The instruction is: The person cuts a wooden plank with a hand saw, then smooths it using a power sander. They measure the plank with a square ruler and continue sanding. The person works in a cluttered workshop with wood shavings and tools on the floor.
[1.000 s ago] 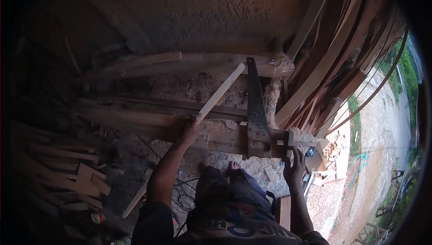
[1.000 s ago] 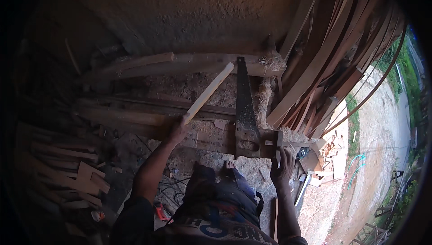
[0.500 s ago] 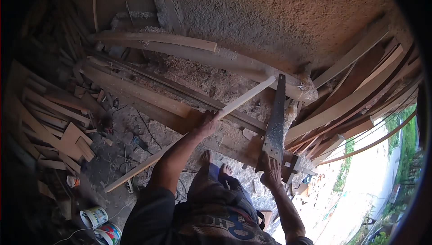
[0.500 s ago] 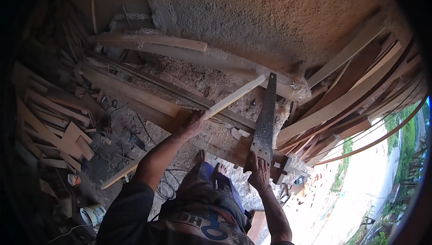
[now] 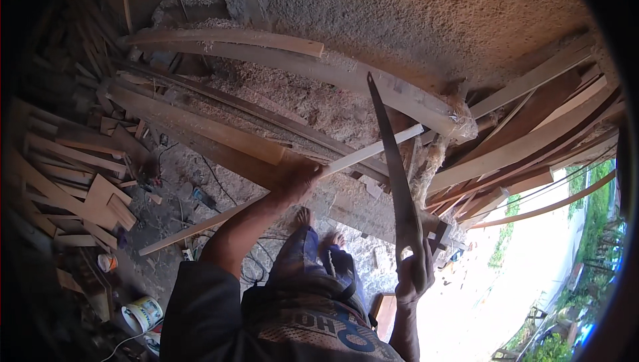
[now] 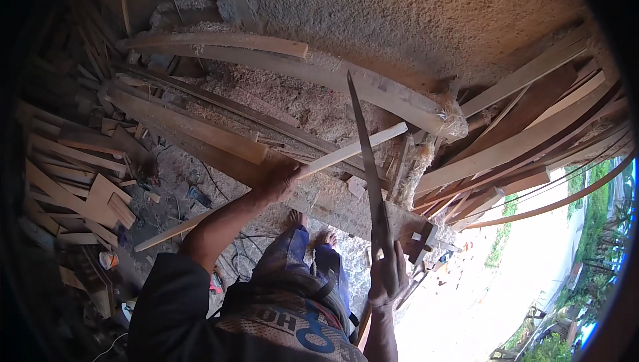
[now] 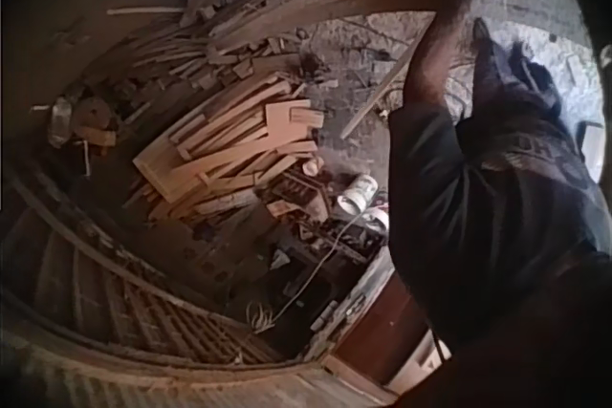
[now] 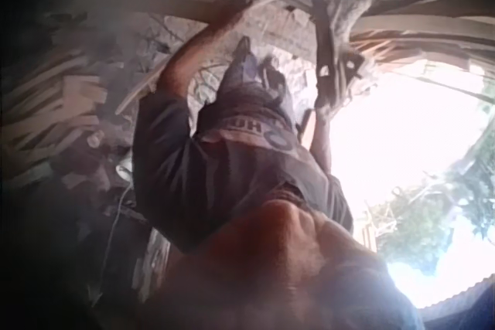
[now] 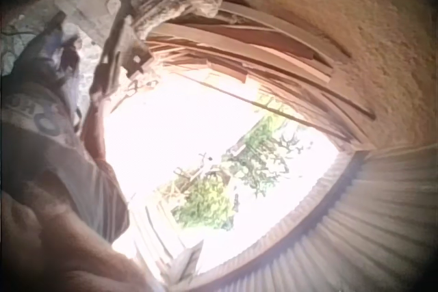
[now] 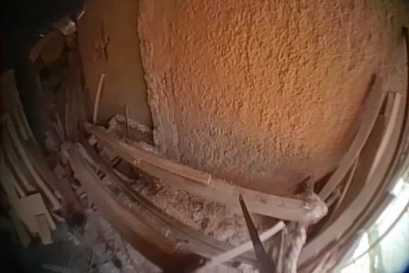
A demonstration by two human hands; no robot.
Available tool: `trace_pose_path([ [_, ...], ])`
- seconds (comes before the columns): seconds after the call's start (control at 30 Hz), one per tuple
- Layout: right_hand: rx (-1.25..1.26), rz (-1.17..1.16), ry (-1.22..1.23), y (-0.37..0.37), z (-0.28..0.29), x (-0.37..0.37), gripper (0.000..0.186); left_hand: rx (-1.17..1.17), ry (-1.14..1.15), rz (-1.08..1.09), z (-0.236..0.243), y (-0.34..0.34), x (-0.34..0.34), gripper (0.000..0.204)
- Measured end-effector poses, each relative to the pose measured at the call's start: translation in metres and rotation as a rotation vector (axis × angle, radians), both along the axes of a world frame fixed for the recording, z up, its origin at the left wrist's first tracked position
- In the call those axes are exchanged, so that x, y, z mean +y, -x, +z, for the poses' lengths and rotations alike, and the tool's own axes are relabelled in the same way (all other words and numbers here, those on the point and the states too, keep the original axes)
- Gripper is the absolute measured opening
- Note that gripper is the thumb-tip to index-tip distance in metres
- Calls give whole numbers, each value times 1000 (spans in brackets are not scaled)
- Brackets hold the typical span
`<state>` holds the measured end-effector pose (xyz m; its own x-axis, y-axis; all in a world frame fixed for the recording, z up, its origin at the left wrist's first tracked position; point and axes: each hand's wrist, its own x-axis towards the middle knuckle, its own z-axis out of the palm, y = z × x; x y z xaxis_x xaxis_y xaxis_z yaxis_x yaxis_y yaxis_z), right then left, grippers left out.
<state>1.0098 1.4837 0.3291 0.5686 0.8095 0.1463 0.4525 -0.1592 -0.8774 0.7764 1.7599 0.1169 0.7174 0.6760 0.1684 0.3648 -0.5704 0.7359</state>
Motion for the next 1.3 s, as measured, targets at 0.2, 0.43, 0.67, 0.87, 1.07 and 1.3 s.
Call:
trace_pose_path([
  [0.2,-120,193,61,33,-27,-9,36,92,-245,-85,24,0,2,26],
  [0.43,-232,311,25,21,-37,-29,37,179,-69,-53,20,-9,4,52],
  [0.67,-318,432,-55,9,-52,-44,52,260,-105,15,46,-7,-8,62],
  [0.87,-451,446,-29,9,-61,-50,41,170,-268,357,44,-22,-41,38],
  [1.07,-339,457,-30,1,-61,-50,44,5,-199,873,40,-61,-52,10],
  [1.3,-344,453,-58,-4,-50,-39,50,471,-238,736,43,-71,-41,31],
])
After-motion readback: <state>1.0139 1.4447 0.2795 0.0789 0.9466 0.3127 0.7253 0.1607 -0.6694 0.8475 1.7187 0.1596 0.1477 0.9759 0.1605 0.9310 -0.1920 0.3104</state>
